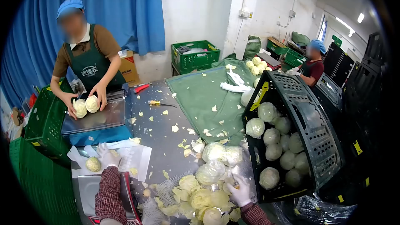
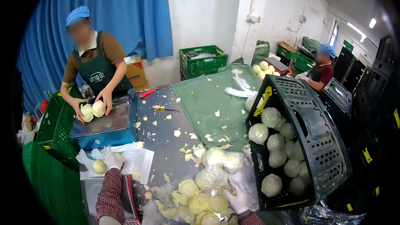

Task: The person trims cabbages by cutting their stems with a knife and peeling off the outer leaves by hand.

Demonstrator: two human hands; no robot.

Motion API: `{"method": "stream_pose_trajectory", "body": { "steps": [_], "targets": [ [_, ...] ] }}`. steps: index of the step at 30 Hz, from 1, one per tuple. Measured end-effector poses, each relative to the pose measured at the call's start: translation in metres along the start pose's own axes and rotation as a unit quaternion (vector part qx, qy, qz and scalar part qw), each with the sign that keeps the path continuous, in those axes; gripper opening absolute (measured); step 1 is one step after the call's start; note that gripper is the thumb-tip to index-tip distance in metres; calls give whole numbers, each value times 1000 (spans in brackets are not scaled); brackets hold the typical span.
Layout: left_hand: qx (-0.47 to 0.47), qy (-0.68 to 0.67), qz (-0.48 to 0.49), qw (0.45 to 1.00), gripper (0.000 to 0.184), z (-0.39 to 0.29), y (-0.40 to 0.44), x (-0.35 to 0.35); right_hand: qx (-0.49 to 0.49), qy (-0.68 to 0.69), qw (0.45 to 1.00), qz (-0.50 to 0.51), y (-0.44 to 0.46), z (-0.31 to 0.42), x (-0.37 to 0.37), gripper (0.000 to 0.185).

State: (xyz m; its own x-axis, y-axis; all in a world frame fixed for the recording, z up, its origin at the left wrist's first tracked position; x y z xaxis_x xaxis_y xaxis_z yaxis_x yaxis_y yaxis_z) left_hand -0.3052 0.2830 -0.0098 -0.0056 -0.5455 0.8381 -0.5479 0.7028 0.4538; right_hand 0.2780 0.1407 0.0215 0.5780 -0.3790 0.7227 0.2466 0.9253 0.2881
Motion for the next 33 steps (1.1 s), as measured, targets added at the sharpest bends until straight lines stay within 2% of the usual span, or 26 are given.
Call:
{"method": "stream_pose_trajectory", "body": {
  "steps": [2, 3, 5, 6, 7, 9, 11, 12, 14, 15, 16, 17, 18, 19, 20, 21, 22, 23, 24, 26, 27, 29, 30, 31, 32, 33],
  "targets": [
    [-229, -129, -4, 965, 80, -82, -22, 31, 11, -89, 996, 17, 18, 31, -9, 50],
    [-222, -218, 173, 935, 76, -109, -39, 14, 11, -89, 996, 19, 26, 40, -16, 50],
    [-169, -338, 414, 828, 69, -176, -104, 30, 26, -189, 979, 71, 40, 45, -44, 52],
    [-176, -412, 464, 764, 72, -198, -142, 33, 27, -187, 979, 71, 41, 34, -54, 52],
    [-204, -379, 545, 720, 78, -212, -181, 14, 56, -214, 973, 64, 39, 24, -66, 48],
    [-104, -490, 597, 626, 87, -228, -246, -9, 87, -241, 965, 54, 40, 15, -72, 44],
    [-82, -476, 608, 630, 95, -245, -279, -7, -13, -163, 985, 53, 39, -8, -66, 30],
    [-84, -476, 608, 630, 95, -255, -293, 0, -14, -162, 985, 51, 37, -19, -71, 30],
    [-37, -561, 546, 622, 99, -266, -301, 23, -147, 133, 980, 35, 32, -57, -79, 17],
    [-34, -561, 544, 623, 99, -266, -310, 20, -146, 133, 980, 37, 28, -60, -77, 17],
    [-9, -557, 547, 625, 100, -262, -320, 10, -247, 252, 931, 98, 14, -60, -83, 14],
    [13, -553, 547, 628, 101, -258, -324, 4, -338, 365, 853, 154, 0, -50, -89, 11],
    [12, -553, 544, 631, 101, -256, -325, 7, -374, 383, 827, 170, -8, -32, -77, 9],
    [96, -601, 553, 569, 96, -253, -328, 6, -371, 386, 827, 171, -11, -28, -68, 9],
    [177, -642, 554, 499, 90, -252, -331, 5, -371, 466, 779, 197, -15, -20, -68, 10],
    [175, -642, 553, 501, 90, -249, -331, 10, -369, 540, 723, 221, -21, -9, -66, 10],
    [173, -675, 542, 469, 85, -249, -325, 23, -343, 527, 749, 208, -22, 10, -54, 12],
    [172, -706, 531, 436, 79, -248, -321, 33, -344, 528, 748, 208, -26, 20, -43, 12],
    [174, -703, 532, 438, 79, -242, -320, 36, -349, 537, 731, 236, -34, 33, -37, 11],
    [200, -749, 573, 266, 67, -250, -321, 50, -337, 532, 725, 279, -48, 56, -26, 8],
    [198, -751, 571, 268, 67, -251, -311, 52, -334, 533, 725, 281, -54, 53, -31, 8],
    [260, -707, 641, 148, 56, -257, -317, 61, -248, 749, 445, 423, -76, 112, -35, 7],
    [285, -695, 652, 99, 56, -256, -325, 68, -85, 631, 676, 372, -76, 115, -21, 8],
    [303, -710, 633, 59, 56, -255, -332, 75, 28, 427, 864, 264, -75, 132, 6, 10],
    [314, -726, 611, 20, 56, -253, -334, 83, -78, 675, 619, 394, -85, 159, -13, 10],
    [327, -746, 580, -19, 55, -250, -337, 91, -174, 819, 281, 470, -96, 190, -8, 11]
  ]
}}
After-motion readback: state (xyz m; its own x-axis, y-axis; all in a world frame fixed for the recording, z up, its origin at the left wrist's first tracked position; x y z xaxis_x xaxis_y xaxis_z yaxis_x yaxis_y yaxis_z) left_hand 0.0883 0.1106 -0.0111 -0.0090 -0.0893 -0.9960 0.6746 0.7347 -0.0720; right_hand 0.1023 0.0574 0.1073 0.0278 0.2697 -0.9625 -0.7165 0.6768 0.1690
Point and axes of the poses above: each hand's wrist, its own y-axis towards the middle knuckle, its own x-axis out of the back of the hand, z = x × y, the point moved 9 cm from there along y, towards the middle knuckle, and after that the axes turned 13 degrees about -y, right-handed, at the moved point
